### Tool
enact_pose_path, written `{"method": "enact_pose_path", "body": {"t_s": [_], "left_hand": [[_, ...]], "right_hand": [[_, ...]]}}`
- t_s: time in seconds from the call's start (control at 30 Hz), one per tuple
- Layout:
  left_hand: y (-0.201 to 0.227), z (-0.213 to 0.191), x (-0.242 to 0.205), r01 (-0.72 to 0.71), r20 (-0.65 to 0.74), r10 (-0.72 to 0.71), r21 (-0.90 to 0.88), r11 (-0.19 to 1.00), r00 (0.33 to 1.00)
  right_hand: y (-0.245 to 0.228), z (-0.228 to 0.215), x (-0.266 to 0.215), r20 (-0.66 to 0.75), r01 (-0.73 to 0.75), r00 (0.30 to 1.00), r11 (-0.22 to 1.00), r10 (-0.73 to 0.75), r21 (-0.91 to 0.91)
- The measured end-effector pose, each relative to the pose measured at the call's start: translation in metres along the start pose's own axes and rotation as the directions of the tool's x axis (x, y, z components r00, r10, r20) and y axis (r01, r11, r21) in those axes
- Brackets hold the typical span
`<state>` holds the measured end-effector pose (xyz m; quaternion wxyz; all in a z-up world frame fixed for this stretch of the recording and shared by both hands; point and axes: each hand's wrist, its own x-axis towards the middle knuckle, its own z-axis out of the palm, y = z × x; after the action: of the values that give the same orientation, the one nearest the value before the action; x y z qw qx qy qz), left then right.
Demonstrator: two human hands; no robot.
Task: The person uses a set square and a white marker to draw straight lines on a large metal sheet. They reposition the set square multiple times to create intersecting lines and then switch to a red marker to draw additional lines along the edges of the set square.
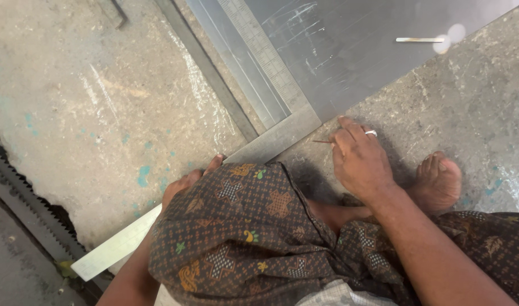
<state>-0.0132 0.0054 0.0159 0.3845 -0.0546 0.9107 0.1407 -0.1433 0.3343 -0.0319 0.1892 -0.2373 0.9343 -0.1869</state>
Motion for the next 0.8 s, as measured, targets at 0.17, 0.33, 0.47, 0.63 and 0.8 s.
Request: {"method": "enact_pose_path", "body": {"t_s": [0.17,0.33,0.47,0.63,0.8], "left_hand": [[0.000,0.007,-0.001,0.046,-0.027,-0.047,-0.026,0.999,0.999],[0.010,0.001,-0.007,0.065,0.000,-0.065,0.010,0.998,0.998],[0.020,0.000,-0.013,0.074,0.016,-0.075,0.057,0.996,0.997],[0.037,0.003,-0.013,0.088,0.015,-0.087,-0.227,0.970,0.996],[0.042,0.000,-0.006,0.076,-0.031,-0.085,-0.218,0.973,0.996]], "right_hand": [[-0.002,-0.013,0.001,0.092,-0.098,0.992,0.991,0.089,0.095],[0.003,-0.008,-0.002,0.241,-0.015,0.970,1.000,0.014,0.002],[0.013,-0.008,-0.019,0.170,-0.022,0.985,0.983,-0.009,0.182],[0.010,-0.003,-0.019,0.022,-0.041,0.999,0.985,0.038,0.170],[0.013,-0.006,-0.012,-0.033,0.106,0.994,0.992,-0.104,0.067]]}}
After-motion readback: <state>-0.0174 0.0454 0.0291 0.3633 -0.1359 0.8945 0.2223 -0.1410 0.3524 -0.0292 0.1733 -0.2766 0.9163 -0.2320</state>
